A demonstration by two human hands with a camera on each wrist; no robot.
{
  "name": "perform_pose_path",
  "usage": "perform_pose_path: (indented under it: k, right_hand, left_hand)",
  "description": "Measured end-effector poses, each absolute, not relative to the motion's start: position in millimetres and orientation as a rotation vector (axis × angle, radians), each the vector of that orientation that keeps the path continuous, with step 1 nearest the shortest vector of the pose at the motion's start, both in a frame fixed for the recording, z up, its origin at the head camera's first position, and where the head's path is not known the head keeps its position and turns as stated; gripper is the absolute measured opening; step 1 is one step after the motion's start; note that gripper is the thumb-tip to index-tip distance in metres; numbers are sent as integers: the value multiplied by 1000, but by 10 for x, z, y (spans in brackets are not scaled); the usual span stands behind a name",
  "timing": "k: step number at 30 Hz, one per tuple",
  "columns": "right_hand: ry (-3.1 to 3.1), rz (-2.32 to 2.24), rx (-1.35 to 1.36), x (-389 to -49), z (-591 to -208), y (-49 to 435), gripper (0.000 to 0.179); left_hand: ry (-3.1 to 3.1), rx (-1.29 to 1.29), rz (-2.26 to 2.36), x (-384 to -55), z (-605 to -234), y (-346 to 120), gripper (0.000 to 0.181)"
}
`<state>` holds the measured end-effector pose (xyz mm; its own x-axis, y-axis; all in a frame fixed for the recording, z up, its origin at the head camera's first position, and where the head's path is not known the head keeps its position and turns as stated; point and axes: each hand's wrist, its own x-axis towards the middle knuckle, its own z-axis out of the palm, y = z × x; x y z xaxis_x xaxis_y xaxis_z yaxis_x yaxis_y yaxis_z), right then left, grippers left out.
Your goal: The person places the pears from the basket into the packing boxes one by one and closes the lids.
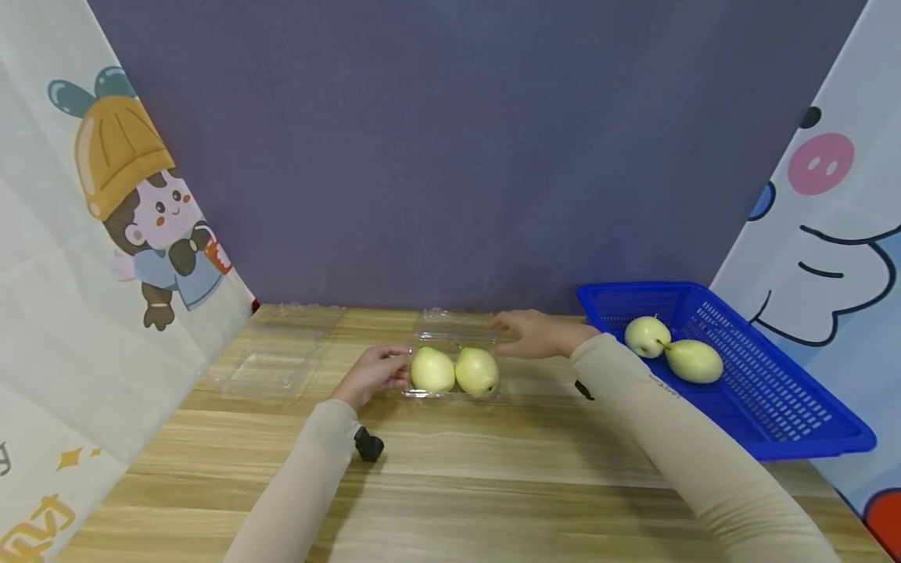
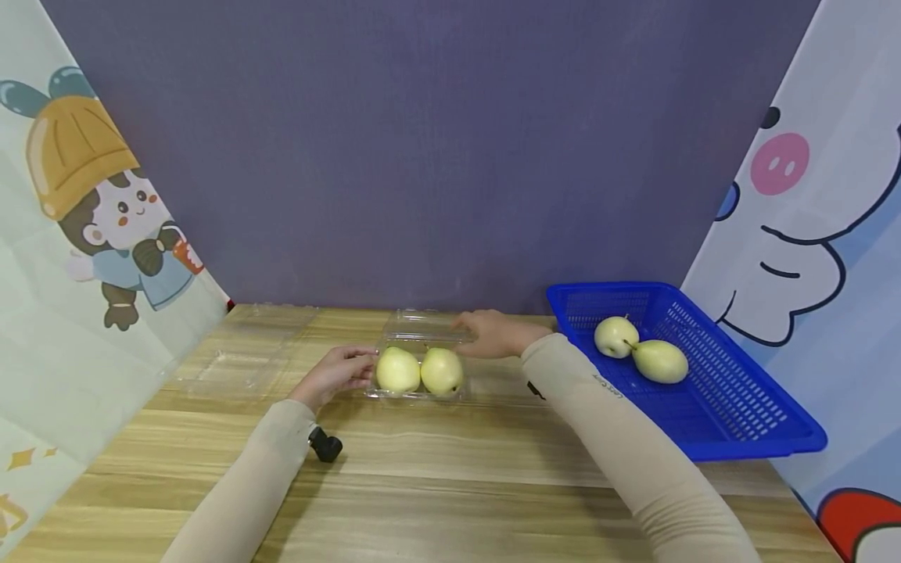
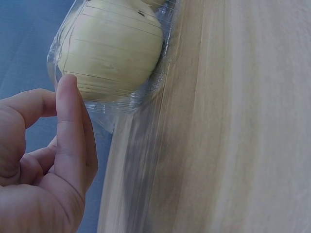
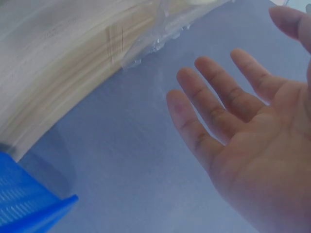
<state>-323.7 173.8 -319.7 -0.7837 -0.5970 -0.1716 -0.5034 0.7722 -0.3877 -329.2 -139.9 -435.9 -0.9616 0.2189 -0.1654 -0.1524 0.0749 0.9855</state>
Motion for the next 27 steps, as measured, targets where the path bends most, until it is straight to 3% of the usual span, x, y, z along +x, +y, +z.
perform_pose_path:
  k: [27]
  right_hand:
    - [2856, -426, -745, -3152, -2865, 2707, 53]
  left_hand:
    - [2090, 38, 1973, -3291, -4352, -1367, 39]
